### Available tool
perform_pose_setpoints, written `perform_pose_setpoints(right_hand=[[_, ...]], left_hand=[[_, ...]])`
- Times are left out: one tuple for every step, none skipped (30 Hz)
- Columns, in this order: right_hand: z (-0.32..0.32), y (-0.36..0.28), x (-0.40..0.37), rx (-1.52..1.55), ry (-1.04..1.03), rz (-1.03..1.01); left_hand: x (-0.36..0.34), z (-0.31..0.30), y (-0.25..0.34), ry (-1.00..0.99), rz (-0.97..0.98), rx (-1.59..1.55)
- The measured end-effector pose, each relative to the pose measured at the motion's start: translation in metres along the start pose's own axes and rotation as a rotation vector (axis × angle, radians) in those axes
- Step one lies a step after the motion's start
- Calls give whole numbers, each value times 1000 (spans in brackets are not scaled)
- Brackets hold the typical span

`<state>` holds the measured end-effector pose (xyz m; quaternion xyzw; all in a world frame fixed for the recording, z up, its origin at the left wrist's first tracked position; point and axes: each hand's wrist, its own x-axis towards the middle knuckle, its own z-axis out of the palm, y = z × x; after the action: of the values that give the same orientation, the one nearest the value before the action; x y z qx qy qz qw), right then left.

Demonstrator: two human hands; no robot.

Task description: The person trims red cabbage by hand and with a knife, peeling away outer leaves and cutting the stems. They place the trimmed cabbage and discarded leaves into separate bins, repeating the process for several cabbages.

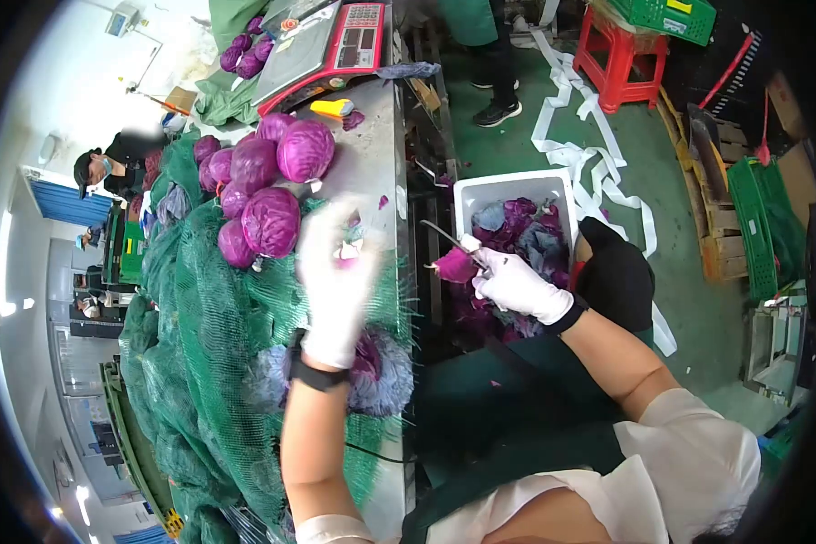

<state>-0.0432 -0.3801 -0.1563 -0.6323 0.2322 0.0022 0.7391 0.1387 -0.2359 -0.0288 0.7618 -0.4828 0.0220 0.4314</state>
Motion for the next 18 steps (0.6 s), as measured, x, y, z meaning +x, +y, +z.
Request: perform_pose_setpoints(right_hand=[[0,-2,-7,-8,-13,-2],[4,-5,-12,-28,-21,-8],[8,-7,-15,-51,-39,-20],[6,0,-16,92,-96,28],[3,-4,-22,92,-142,54],[-1,-11,-30,90,-181,83],[-3,-11,-37,184,-214,73],[-6,-8,-46,276,-247,70],[-6,-8,-51,270,-222,114],[-9,-4,-56,289,-193,118],[-9,0,-57,264,-127,74],[-18,18,-50,220,-94,12],[-14,18,-54,269,34,52],[-22,38,-50,224,145,41],[-36,62,-43,146,199,44],[-46,75,-40,153,222,91],[-60,88,-33,224,168,116],[-66,96,-29,298,124,143]], left_hand=[[-9,21,28,-133,287,225],[-20,41,33,-308,343,240],[-32,54,41,-440,306,376],[-47,74,31,-388,323,523],[-53,75,40,-338,302,484],[-59,80,41,-222,272,432],[-64,83,41,-182,258,403],[-69,85,43,-141,243,370],[-72,83,50,-221,181,350],[-78,76,55,-292,102,337],[-90,75,54,-155,143,310],[-104,68,53,-29,193,273],[-115,45,63,8,160,302],[-123,19,74,39,134,326],[-136,-11,75,108,125,387],[-145,-47,71,24,-47,488],[-170,-78,65,173,-85,642],[-199,-113,50,199,-174,665]])
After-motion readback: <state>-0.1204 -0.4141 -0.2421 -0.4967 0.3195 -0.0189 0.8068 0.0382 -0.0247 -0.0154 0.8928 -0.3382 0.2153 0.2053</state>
